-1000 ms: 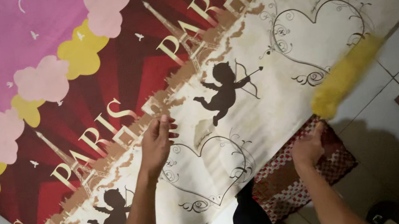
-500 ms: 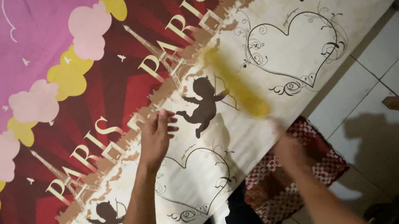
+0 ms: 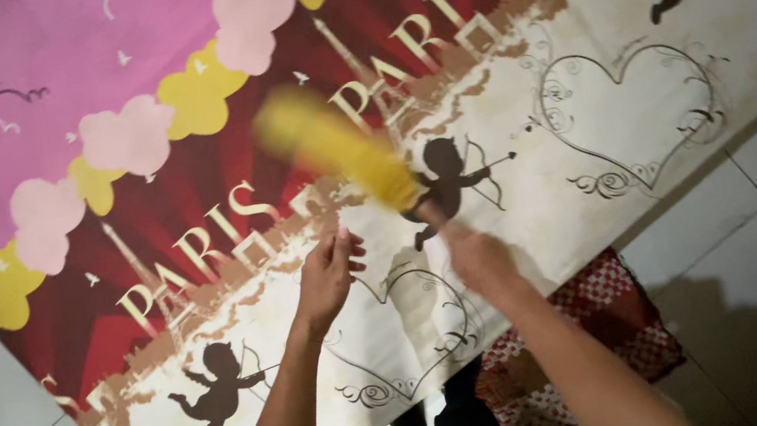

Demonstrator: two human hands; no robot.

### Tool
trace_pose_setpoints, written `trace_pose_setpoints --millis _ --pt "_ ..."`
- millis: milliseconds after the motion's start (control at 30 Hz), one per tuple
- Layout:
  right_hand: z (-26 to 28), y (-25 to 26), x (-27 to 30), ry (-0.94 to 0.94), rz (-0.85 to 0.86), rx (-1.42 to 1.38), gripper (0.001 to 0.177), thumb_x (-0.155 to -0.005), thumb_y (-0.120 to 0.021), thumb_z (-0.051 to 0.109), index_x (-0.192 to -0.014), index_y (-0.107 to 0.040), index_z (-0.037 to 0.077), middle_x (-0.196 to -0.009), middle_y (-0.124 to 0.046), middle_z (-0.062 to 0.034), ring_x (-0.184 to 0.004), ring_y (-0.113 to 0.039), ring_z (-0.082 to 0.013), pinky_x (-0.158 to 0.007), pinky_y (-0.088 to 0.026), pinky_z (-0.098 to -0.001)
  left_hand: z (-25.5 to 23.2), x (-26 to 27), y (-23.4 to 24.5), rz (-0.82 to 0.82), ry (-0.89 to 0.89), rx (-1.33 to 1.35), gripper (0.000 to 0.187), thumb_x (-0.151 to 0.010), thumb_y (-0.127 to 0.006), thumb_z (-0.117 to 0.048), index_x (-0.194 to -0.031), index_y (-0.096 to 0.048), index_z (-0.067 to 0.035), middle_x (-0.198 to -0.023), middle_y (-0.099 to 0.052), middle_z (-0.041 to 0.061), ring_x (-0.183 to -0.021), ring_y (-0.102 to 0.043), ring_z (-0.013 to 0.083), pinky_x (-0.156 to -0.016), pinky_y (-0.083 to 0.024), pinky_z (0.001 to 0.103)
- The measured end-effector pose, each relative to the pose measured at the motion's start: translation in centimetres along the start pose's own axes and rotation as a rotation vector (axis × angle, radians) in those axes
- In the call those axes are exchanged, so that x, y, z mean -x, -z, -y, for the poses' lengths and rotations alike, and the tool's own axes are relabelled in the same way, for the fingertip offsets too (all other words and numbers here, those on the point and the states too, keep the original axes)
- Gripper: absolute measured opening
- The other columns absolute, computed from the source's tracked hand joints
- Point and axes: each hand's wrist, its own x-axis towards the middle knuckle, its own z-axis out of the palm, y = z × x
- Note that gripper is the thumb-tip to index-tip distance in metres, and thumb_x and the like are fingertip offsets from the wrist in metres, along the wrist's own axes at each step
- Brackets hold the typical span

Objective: The person uses a yellow duster to wipe the surface of a pink patterned bedsheet and then dusts a black checkered pillow. The person places the pillow back on the bed after dusting.

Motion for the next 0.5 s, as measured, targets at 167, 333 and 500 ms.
trace_pose_setpoints --millis 167,333,500 --pt "-0.6 0.7 -0.7 -0.176 0.070 0.031 0.024 -0.102 -0.051 0.012 -0.118 -0.063 0.000 -0.114 -0.067 -0.0245 -0.106 -0.065 -0.0421 -0.091 -0.053 -0.0510 1.1 0.9 6.2 -0.029 -0.017 -0.051 0.049 -0.105 -0.044 -0.048 -0.109 -0.067 -0.005 -0.094 -0.073 0.008 -0.079 -0.071 0.0155 -0.066 -0.054 0.030" --pt "-11.1 5.1 -1.3 -0.688 -0.306 -0.036 0.026 -0.101 -0.052 0.017 -0.117 -0.064 0.001 -0.114 -0.067 -0.0215 -0.107 -0.065 -0.0386 -0.089 -0.054 -0.0500 0.9 1.7 12.7 -0.177 -0.049 0.003 0.045 -0.105 -0.048 -0.044 -0.122 -0.058 -0.004 -0.094 -0.072 0.008 -0.078 -0.070 0.0159 -0.067 -0.053 0.030" --pt "-8.8 3.5 -7.2 -0.765 -0.475 -0.163 0.027 -0.100 -0.054 0.021 -0.116 -0.065 0.002 -0.114 -0.067 -0.0185 -0.107 -0.065 -0.0350 -0.088 -0.055 -0.0489 0.8 3.4 16.6 -0.240 -0.028 0.106 0.047 -0.103 -0.047 -0.046 -0.129 -0.055 -0.008 -0.095 -0.072 0.008 -0.077 -0.069 0.0155 -0.067 -0.053 0.030"
